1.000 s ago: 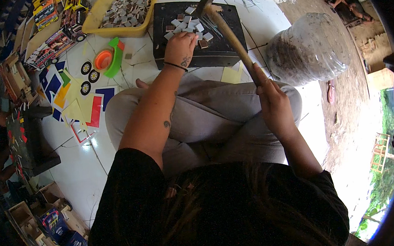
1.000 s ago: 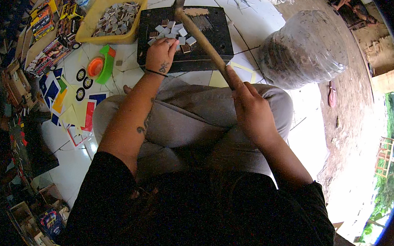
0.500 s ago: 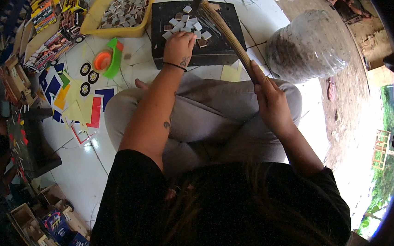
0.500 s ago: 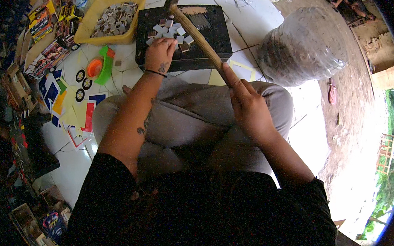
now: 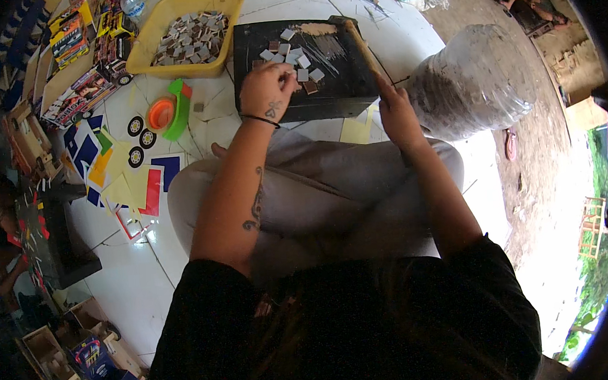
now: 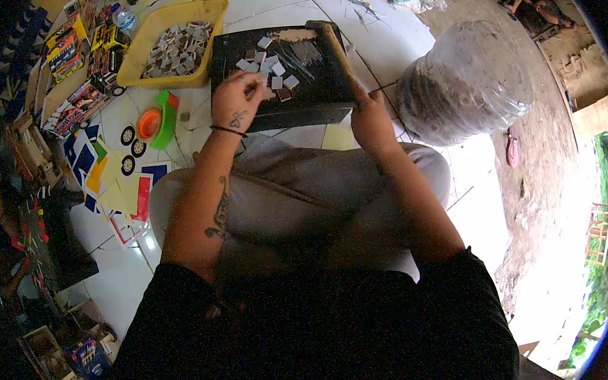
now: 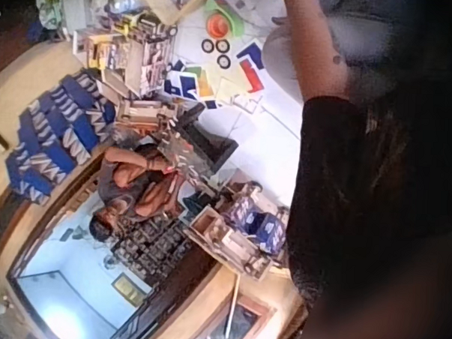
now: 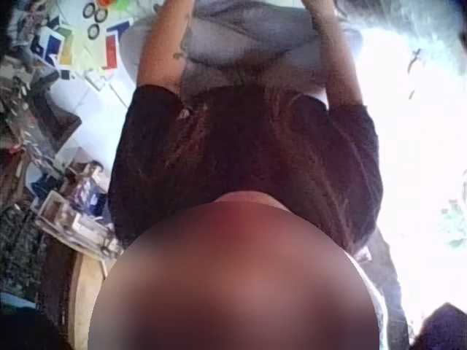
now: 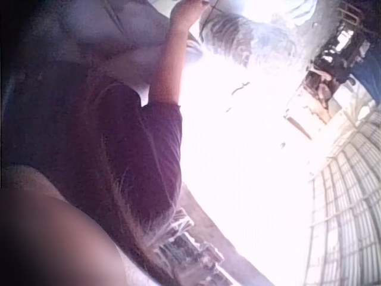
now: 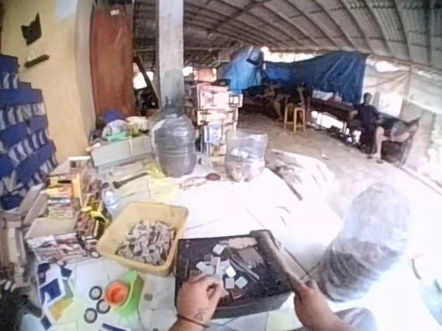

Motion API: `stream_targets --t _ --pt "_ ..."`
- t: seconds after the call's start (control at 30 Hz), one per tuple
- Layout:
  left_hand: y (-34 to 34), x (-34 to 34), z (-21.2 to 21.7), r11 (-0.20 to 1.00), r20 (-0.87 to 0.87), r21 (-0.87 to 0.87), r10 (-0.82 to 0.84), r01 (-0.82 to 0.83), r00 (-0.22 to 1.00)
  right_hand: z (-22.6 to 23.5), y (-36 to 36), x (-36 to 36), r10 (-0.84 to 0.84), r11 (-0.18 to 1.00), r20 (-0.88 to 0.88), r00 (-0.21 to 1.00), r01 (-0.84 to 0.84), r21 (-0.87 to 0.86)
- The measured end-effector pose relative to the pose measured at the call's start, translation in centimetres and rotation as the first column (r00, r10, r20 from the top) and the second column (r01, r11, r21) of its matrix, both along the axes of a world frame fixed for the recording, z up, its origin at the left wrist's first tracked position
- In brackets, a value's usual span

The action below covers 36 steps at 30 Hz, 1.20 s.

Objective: The person sits on the floor and repeatedly places small rectangular blocks on a black board, then strikes them with a wooden mallet to break them into smaller pieces. The broken pieces are collected and placed into a clear bowl.

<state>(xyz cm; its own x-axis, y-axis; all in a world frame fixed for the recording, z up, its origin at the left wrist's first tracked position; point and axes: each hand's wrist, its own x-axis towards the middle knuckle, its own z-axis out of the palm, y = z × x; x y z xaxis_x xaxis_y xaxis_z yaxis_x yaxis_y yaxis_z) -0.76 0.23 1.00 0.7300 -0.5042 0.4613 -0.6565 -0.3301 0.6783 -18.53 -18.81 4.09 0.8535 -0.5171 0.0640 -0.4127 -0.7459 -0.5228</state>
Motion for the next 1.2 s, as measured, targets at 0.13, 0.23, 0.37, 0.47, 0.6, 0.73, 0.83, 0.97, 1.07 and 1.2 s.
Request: stream_targets --t 0.13,0.23,0.37,0.47,0.6,0.73,0.83,0.97,1.07,1.2 --pt "2.4 4.0 0.8 0.958 -0.199 -0.114 0.236 -0.261 0.951 -1.0 1.2 1.0 0.036 0.983 0.081 0.996 -0.020 -0.183" --pt "3.7 6.8 1.2 0.852 0.175 -0.088 0.523 -0.516 0.834 0.6 1.6 2.4 0.093 0.915 0.164 0.982 -0.019 -0.403" --pt "4.0 5.4 1.0 0.886 0.063 0.327 0.326 -0.328 0.943 2.7 1.0 7.8 0.243 0.869 -0.001 0.970 -0.219 -0.445" --pt "3.2 3.9 0.9 0.866 -0.023 0.453 0.248 -0.211 0.968 1.8 0.6 12.6 0.048 0.923 -0.363 0.931 -0.180 -0.339" --pt "3.0 3.6 0.8 0.887 -0.046 0.435 0.190 -0.151 0.981 -0.8 -0.4 14.8 0.043 0.912 -0.329 0.943 -0.172 -0.372" --pt "2.5 3.8 0.4 0.982 -0.313 0.189 0.059 0.001 0.948 -0.7 -1.7 13.9 0.123 0.939 -0.317 0.940 -0.214 -0.270" --pt "1.9 2.8 0.5 0.996 -0.361 0.076 -0.018 0.049 0.932 0.6 -2.0 12.9 0.153 0.957 -0.263 0.953 -0.210 -0.201" --pt "0.7 1.1 1.0 0.989 -0.381 0.097 -0.065 0.110 0.922 1.4 -1.5 12.0 0.100 0.995 -0.090 0.991 -0.102 -0.020" --pt "-0.4 0.0 0.8 0.980 -0.316 0.186 -0.012 0.074 0.949 0.7 -0.9 11.9 0.198 0.934 -0.164 0.966 -0.237 -0.269" --pt "-0.9 0.1 0.5 0.983 -0.270 0.152 -0.060 0.104 0.961 -0.6 -0.5 13.3 0.225 0.848 -0.299 0.927 -0.337 -0.409"
